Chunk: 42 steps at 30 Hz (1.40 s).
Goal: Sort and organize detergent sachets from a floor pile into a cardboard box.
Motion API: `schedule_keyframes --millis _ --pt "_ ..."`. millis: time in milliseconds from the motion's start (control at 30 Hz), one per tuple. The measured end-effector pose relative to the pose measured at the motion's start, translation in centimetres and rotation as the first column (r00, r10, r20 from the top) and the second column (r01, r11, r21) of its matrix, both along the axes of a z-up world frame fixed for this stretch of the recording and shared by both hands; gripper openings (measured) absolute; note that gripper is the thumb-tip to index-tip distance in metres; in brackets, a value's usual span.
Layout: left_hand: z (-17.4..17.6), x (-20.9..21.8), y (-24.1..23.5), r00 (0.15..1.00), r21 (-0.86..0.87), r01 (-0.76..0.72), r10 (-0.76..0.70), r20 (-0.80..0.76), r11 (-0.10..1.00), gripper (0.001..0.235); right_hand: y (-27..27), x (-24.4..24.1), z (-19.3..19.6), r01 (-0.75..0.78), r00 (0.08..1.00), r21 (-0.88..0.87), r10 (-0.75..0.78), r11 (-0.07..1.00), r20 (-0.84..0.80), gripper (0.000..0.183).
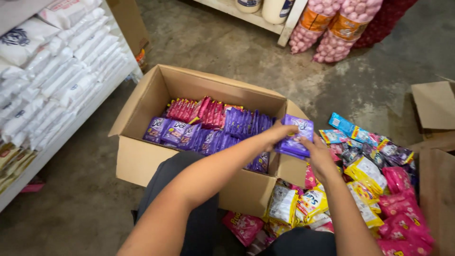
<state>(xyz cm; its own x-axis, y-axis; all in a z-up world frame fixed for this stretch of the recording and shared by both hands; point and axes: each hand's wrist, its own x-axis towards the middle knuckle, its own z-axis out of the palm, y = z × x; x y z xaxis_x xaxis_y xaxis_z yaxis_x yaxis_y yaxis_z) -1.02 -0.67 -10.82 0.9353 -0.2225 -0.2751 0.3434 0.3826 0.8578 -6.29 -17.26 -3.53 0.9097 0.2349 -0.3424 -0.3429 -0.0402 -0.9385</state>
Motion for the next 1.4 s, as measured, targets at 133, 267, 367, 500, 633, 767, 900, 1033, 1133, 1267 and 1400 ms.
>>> schedule_keyframes --millis 133,267,367,500,633,767,900,1033,1133,1267,1400 --pt "-0.8 -1.0 4.2 1.000 0.096 0.024 -0.024 0.000 0.995 0.047 2.5 1.0 -3.4 -0.064 0.998 -0.036 0.063 0.997 -0.022 0.039" --pt "-4.1 -1.7 6.1 0.999 0.214 -0.004 -0.005 0.042 0.977 0.044 4.9 0.6 -3.7 -0.188 0.977 -0.173 0.166 0.967 -0.133 0.045" --pt "-5.0 -3.3 6.6 0.998 0.244 0.020 -0.006 -0.056 0.970 0.043 5.3 0.2 -3.8 -0.275 0.946 -0.222 0.222 0.935 -0.235 0.049" --pt "-6.3 -4.6 6.3 0.974 0.032 0.064 -0.056 -0.220 0.997 0.044 4.0 1.0 -6.9 -0.341 0.916 -0.237 0.264 0.910 -0.304 0.056" --pt "-13.2 -4.0 6.7 0.953 0.038 0.081 -0.066 -0.295 0.996 0.059 2.0 1.8 -9.0 -0.318 0.948 -0.475 0.272 0.820 -0.165 0.081" --pt "-15.2 -5.1 4.9 0.975 0.682 0.034 0.126 -0.183 0.731 0.101 0.2 2.0 -8.9 -0.234 0.861 -0.787 0.497 0.571 0.105 0.078" --pt "-15.5 -5.7 1.7 0.973 0.806 0.025 0.169 -0.155 0.592 0.131 -1.3 2.7 -9.6 -0.294 0.868 -0.730 0.492 0.617 0.067 0.081" --pt "-16.4 -6.0 0.9 0.986 0.869 0.091 0.077 -0.146 0.486 0.145 -2.0 2.3 -8.2 -0.285 0.847 -0.748 0.523 0.599 0.097 0.079" --pt "-12.4 -6.2 1.4 0.964 0.914 0.266 -0.083 -0.253 0.308 0.159 -2.5 2.0 -7.7 -0.275 0.844 -0.774 0.528 0.571 0.089 0.079" --pt "-8.5 -5.3 4.2 0.952 0.929 0.261 -0.232 -0.201 0.264 0.129 -2.6 0.8 -6.2 -0.335 0.818 -0.776 0.574 0.534 0.042 0.078" --pt "-10.8 -3.9 5.2 0.961 0.912 0.139 -0.277 -0.030 0.386 0.088 -3.1 0.7 -5.6 -0.350 0.817 -0.779 0.577 0.520 0.019 0.077"
